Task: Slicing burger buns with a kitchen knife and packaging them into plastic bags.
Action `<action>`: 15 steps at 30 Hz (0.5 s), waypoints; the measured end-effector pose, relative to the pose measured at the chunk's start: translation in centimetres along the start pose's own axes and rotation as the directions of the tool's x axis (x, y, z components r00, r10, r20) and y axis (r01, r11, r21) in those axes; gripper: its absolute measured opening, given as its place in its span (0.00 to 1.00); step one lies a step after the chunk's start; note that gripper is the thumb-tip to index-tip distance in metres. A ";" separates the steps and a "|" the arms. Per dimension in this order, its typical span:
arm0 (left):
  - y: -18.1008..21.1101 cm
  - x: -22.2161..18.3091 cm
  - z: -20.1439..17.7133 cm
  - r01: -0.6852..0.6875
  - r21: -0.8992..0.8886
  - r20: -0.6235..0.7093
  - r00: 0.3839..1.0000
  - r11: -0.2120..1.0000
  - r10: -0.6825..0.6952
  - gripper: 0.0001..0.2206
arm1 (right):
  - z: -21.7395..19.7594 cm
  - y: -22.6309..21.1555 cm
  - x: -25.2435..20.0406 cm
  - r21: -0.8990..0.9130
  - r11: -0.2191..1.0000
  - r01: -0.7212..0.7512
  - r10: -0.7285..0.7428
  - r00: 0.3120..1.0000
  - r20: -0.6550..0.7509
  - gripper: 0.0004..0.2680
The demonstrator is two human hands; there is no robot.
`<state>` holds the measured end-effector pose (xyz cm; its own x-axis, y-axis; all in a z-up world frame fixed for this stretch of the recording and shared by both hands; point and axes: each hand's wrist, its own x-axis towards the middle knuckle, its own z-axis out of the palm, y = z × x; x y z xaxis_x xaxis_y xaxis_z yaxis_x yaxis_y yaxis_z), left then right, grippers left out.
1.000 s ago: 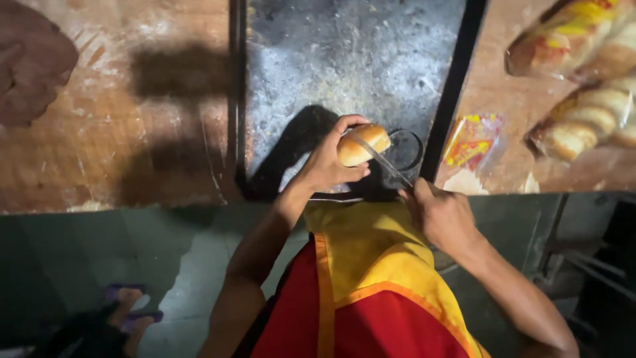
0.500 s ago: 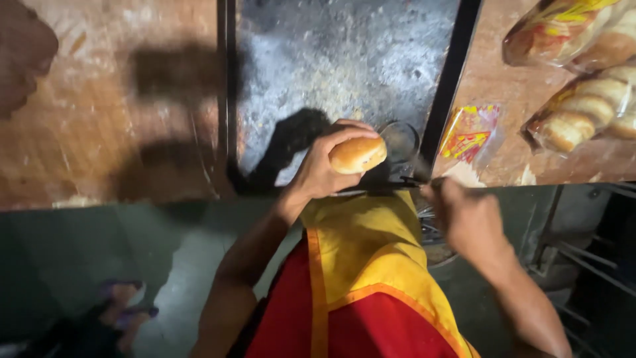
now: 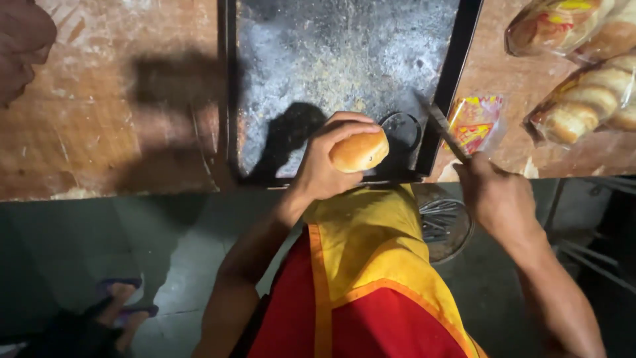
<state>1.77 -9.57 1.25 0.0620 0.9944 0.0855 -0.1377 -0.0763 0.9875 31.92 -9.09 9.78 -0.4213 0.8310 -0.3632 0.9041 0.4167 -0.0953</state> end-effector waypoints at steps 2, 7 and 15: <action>-0.3 0.2 0.6 -0.046 0.076 -0.100 0.994 0.996 0.054 0.27 | -0.1 -0.2 -0.4 0.052 0.998 0.036 -0.032 0.997 -0.074 0.04; 0.6 -1.0 1.9 -0.072 0.257 -0.342 0.926 0.964 0.160 0.26 | 2.4 -3.4 -0.7 0.184 0.974 0.135 -0.114 0.986 -0.119 0.12; 1.1 -2.1 2.6 -0.062 0.321 -0.410 0.891 0.945 0.197 0.27 | 2.5 -3.8 -1.0 0.305 0.929 0.207 -0.151 0.969 -0.197 0.10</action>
<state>4.09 -11.88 2.48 -0.3770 0.9005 0.2168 0.1837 -0.1567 0.9704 29.09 -12.45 8.25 -0.5591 0.8144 -0.1551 0.7750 0.4470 -0.4467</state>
